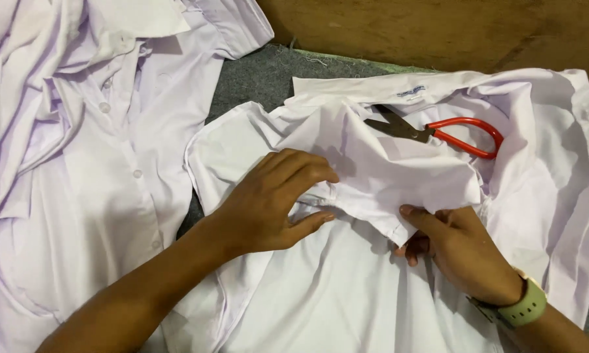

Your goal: Trimming loose threads from white shirts using scissors in a sewing factory finishing area

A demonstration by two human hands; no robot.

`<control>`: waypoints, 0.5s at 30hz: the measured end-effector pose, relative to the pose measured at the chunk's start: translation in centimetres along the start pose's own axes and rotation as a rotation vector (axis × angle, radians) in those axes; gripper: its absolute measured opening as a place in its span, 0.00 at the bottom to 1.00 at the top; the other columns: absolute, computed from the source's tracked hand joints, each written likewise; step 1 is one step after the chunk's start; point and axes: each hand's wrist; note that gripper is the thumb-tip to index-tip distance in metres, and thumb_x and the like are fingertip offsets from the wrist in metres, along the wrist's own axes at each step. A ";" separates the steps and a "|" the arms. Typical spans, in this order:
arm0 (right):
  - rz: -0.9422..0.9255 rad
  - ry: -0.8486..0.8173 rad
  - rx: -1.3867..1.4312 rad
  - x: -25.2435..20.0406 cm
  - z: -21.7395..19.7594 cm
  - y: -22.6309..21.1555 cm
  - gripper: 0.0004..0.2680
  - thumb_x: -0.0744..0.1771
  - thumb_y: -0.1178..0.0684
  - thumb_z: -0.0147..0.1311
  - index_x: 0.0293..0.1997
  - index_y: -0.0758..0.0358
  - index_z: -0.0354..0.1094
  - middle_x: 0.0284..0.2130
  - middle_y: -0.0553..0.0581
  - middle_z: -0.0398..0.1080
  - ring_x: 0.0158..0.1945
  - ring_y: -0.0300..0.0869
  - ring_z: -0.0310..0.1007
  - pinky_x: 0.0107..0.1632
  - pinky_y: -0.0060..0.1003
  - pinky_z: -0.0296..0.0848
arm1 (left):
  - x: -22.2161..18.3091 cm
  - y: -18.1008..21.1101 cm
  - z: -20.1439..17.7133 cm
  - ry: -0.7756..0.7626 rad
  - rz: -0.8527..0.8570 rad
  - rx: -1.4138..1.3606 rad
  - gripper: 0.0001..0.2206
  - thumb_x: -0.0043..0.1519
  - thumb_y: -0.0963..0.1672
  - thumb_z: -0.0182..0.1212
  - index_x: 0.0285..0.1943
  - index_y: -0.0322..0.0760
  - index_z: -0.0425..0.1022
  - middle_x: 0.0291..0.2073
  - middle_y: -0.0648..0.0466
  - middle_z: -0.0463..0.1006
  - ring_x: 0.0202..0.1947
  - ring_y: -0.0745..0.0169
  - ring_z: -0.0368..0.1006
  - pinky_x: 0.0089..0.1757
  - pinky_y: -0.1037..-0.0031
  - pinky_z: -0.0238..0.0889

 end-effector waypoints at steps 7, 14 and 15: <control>0.145 0.054 -0.180 -0.7 0.5 -1.3 0.20 0.70 0.56 0.51 0.20 0.88 0.70 0.19 0.80 0.77 0.17 0.58 0.66 0.30 0.45 0.67 | -1.2 -2.0 1.6 -0.100 0.061 0.268 0.18 0.65 0.47 0.61 0.62 0.39 0.72 0.55 0.47 0.75 0.54 0.49 0.72 0.52 0.61 0.63; -0.324 0.055 -0.018 0.5 -1.0 1.5 0.12 0.71 0.49 0.43 0.38 0.72 0.59 0.09 0.71 0.64 0.09 0.51 0.60 0.09 0.39 0.59 | -1.3 -2.1 2.0 -0.078 0.080 0.319 0.16 0.63 0.43 0.58 0.61 0.40 0.74 0.55 0.52 0.77 0.53 0.50 0.73 0.52 0.63 0.64; -0.381 0.074 -0.004 0.6 -1.4 1.5 0.22 0.72 0.48 0.42 0.16 0.72 0.58 0.03 0.70 0.60 0.04 0.48 0.52 0.08 0.36 0.52 | -1.2 -2.1 2.1 -0.048 0.088 0.329 0.15 0.61 0.40 0.56 0.58 0.40 0.76 0.53 0.52 0.79 0.51 0.51 0.74 0.51 0.63 0.64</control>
Point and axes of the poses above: each hand's wrist, its own x-axis towards the middle knuckle, its own z-axis out of the palm, y = z × x
